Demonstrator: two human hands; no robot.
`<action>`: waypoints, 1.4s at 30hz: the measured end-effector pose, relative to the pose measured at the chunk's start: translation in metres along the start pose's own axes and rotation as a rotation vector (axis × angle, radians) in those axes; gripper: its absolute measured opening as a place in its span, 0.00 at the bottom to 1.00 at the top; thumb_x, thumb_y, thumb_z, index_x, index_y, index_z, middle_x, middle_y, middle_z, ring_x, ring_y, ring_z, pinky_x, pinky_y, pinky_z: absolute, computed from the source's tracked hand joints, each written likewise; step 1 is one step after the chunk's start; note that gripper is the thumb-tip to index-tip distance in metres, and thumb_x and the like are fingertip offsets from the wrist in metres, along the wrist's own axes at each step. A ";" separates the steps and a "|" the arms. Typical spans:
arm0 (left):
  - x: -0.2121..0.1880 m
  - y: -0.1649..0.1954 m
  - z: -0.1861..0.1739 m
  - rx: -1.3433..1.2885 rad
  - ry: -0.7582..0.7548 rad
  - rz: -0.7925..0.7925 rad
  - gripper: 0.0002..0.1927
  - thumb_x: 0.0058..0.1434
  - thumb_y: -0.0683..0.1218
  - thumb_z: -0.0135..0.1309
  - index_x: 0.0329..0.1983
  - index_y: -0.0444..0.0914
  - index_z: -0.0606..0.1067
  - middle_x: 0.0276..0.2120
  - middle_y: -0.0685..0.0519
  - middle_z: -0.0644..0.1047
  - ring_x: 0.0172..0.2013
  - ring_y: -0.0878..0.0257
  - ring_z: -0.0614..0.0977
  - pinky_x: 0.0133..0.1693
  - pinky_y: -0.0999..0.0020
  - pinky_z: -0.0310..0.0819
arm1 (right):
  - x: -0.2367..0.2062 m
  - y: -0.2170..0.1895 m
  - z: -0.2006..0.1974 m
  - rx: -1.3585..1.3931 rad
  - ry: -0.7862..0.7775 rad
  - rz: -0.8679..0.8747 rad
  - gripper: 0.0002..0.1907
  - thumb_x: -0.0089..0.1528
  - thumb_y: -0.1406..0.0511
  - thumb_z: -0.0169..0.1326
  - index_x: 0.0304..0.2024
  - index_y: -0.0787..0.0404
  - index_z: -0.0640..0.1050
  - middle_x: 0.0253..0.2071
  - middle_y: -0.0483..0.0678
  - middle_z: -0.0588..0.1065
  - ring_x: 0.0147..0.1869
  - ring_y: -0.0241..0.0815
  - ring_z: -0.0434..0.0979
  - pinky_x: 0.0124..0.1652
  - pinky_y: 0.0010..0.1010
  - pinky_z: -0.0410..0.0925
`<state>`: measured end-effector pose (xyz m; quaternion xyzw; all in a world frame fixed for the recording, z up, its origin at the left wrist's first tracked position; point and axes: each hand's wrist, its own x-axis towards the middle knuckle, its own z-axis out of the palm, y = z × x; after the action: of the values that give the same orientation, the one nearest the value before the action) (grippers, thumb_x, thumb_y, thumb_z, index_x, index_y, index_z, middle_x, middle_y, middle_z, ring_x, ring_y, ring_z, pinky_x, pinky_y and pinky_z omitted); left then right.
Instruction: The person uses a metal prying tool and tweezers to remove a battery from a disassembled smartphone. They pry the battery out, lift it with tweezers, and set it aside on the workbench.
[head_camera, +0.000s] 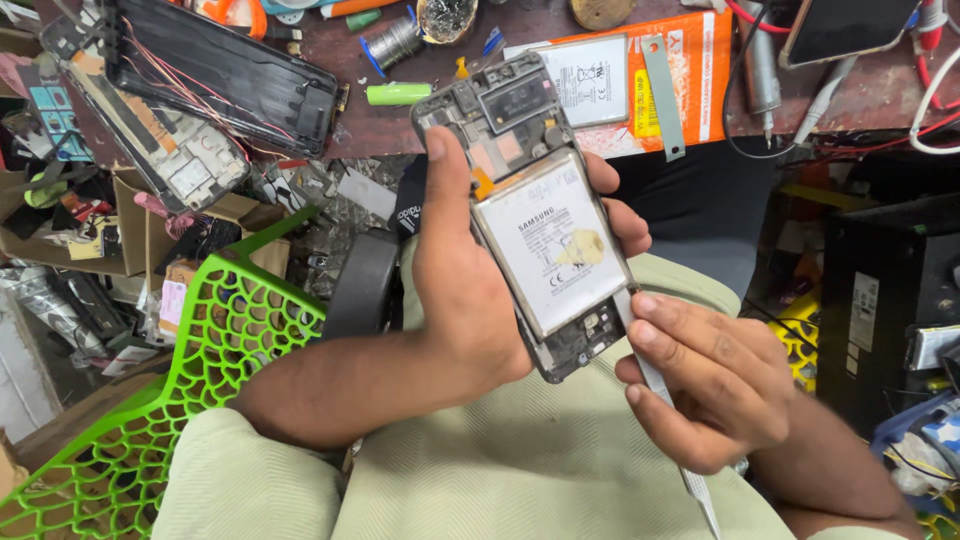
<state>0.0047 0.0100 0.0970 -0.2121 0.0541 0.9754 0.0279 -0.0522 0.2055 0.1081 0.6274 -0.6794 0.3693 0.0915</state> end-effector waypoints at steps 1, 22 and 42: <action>0.001 0.001 0.000 0.003 0.008 -0.008 0.46 0.74 0.75 0.29 0.52 0.27 0.73 0.38 0.40 0.79 0.41 0.50 0.83 0.49 0.55 0.79 | -0.001 0.000 0.000 -0.019 0.003 -0.005 0.13 0.58 0.73 0.65 0.37 0.62 0.72 0.43 0.61 0.77 0.48 0.60 0.83 0.42 0.47 0.76; 0.007 -0.016 -0.007 -0.152 -0.107 0.050 0.42 0.77 0.75 0.27 0.72 0.36 0.62 0.47 0.40 0.76 0.46 0.46 0.81 0.53 0.45 0.75 | -0.026 0.012 -0.004 -0.300 -0.042 -0.212 0.13 0.69 0.71 0.62 0.50 0.57 0.70 0.48 0.55 0.76 0.51 0.52 0.83 0.48 0.41 0.76; -0.007 -0.004 -0.016 0.261 -0.482 -0.131 0.54 0.61 0.80 0.37 0.83 0.48 0.48 0.68 0.34 0.66 0.66 0.39 0.70 0.67 0.40 0.61 | -0.054 -0.045 -0.066 0.635 0.286 0.868 0.13 0.65 0.63 0.59 0.51 0.60 0.76 0.53 0.55 0.79 0.49 0.42 0.85 0.41 0.26 0.76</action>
<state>0.0175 0.0120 0.0851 0.0283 0.1572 0.9785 0.1302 -0.0231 0.2909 0.1408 0.2305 -0.7117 0.6412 -0.1711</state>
